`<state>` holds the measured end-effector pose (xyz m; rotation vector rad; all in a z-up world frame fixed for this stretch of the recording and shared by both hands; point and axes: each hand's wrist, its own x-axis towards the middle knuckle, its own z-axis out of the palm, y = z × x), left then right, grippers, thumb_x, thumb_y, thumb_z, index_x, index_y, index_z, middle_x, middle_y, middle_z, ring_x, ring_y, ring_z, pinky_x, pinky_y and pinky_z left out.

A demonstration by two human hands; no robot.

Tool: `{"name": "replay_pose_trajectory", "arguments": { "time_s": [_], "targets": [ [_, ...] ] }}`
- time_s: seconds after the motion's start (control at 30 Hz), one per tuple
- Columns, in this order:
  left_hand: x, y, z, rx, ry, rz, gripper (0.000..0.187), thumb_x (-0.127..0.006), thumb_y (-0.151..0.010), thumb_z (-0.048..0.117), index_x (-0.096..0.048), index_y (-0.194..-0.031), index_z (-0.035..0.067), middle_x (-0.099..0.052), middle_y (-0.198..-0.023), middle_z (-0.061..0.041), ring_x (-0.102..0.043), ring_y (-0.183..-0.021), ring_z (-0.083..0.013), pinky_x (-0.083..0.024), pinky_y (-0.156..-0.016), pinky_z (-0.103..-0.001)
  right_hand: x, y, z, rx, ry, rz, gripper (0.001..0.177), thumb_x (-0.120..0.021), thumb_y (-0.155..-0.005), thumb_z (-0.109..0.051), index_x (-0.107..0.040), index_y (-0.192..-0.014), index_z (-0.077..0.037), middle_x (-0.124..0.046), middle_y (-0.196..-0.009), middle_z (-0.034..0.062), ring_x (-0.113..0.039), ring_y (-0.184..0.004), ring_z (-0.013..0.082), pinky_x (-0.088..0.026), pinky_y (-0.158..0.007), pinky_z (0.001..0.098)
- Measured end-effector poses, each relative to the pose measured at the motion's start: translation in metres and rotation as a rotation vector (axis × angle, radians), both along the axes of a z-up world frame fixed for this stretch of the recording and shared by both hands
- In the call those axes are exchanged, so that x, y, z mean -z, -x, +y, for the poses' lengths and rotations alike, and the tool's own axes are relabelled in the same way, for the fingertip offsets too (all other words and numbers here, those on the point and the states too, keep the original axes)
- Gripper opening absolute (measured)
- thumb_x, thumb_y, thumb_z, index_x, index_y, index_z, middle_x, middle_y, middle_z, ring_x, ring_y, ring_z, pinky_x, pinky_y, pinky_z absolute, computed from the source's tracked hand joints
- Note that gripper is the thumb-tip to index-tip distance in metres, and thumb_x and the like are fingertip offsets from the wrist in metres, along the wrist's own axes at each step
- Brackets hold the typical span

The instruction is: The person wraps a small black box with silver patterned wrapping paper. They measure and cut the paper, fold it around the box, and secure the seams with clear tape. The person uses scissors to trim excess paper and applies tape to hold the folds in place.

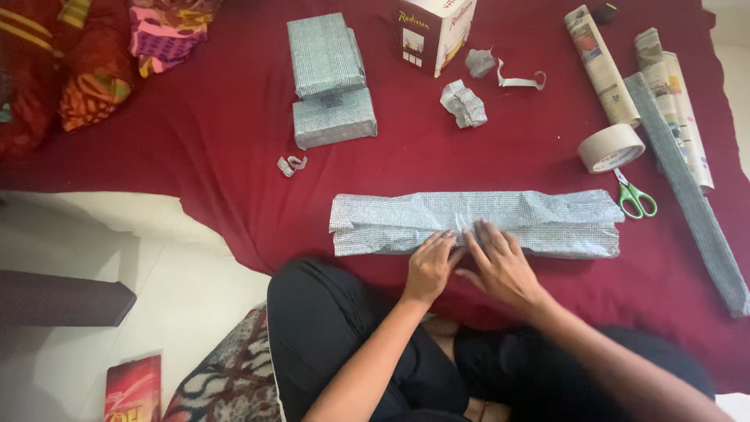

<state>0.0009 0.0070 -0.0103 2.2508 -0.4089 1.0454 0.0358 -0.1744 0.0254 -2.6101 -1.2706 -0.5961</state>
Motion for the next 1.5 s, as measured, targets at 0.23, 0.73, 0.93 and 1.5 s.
{"name": "replay_pose_trajectory", "arguments": {
  "time_s": [0.23,0.73,0.93,1.5],
  "targets": [
    [-0.003,0.006,0.004,0.076,0.034,0.021,0.022,-0.072,-0.09,0.007,-0.062,-0.106,-0.005,-0.072,-0.112,-0.023,-0.07,-0.113,-0.0365,-0.056,-0.103,-0.047,-0.003,0.025,0.023,0.315,-0.082,0.118,0.076,-0.065,-0.09,-0.046,-0.046,-0.151,-0.005,-0.05,-0.145,0.0204,-0.04,-0.134,0.0398,-0.023,-0.115,0.0556],
    [0.005,0.002,0.003,0.036,0.03,0.027,0.035,-0.072,-0.095,0.01,-0.059,-0.127,0.007,-0.063,-0.129,-0.014,-0.064,-0.125,-0.0331,-0.053,-0.105,-0.046,0.002,0.023,0.032,0.255,-0.244,0.004,0.064,-0.058,-0.092,-0.056,-0.051,-0.15,-0.03,-0.032,-0.157,0.0262,-0.016,-0.147,0.0467,-0.007,-0.119,0.0614],
    [-0.013,-0.014,0.013,0.054,-0.351,0.172,0.076,-0.07,-0.081,0.018,-0.042,-0.15,0.002,-0.047,-0.155,-0.019,-0.048,-0.143,-0.0361,-0.035,-0.12,-0.049,0.011,0.013,0.027,0.228,-0.026,0.152,0.049,-0.057,-0.095,-0.046,-0.059,-0.136,-0.019,-0.037,-0.161,0.0142,-0.018,-0.156,0.033,0.0,-0.121,0.0592],
    [-0.019,-0.017,0.021,0.064,-0.299,0.216,0.047,-0.073,-0.092,0.033,-0.069,-0.129,0.005,-0.068,-0.137,-0.01,-0.056,-0.136,-0.0272,-0.04,-0.117,-0.046,-0.011,0.002,-0.018,0.228,-0.154,0.132,0.048,-0.071,-0.096,-0.041,-0.063,-0.131,-0.009,-0.066,-0.135,0.0057,-0.06,-0.128,0.0159,-0.029,-0.12,0.0455]
  ]
}}
